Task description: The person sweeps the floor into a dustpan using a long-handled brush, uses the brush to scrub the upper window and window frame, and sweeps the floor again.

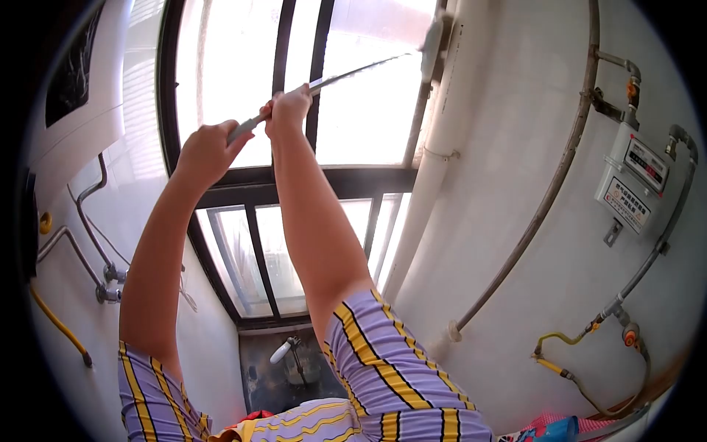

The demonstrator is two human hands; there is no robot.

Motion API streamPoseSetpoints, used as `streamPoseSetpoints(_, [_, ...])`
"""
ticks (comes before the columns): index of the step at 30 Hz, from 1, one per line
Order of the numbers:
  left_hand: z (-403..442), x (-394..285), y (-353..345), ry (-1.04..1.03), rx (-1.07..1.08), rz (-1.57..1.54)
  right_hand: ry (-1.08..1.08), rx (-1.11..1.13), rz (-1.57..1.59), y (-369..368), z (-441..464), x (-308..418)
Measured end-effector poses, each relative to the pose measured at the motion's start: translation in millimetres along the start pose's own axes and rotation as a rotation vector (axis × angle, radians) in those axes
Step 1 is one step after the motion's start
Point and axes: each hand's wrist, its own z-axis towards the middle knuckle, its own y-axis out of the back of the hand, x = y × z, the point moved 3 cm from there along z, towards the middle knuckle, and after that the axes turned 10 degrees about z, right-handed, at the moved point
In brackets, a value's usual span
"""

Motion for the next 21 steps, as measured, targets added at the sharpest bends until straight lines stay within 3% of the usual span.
streamPoseSetpoints(3, [38.6,-17.2,13.3,0.047,-0.109,-0.109,0.022,0.153,-0.109,-49.7,29.4,33.0])
streamPoseSetpoints(6, [44.3,-18.3,-8.8,0.063,-0.079,-0.127,0.111,0.179,-0.128,-41.0,36.5,31.2])
streamPoseSetpoints(12, [-7.8,7.6,-41.2,0.114,0.261,-0.250,0.097,-0.017,-0.100,55.5,11.5,-26.3])
streamPoseSetpoints(15, [-15.8,23.6,-33.5,0.147,0.454,-0.094,-0.010,-0.115,0.071,82.1,-8.8,-53.5])
streamPoseSetpoints(18, [-2.7,31.5,-26.3,0.037,0.372,0.063,-0.028,-0.160,0.101,84.2,5.4,-64.4])
streamPoseSetpoints(21, [29.6,31.2,2.5,-0.041,0.249,0.157,0.006,-0.102,0.116,36.9,13.1,-46.3])
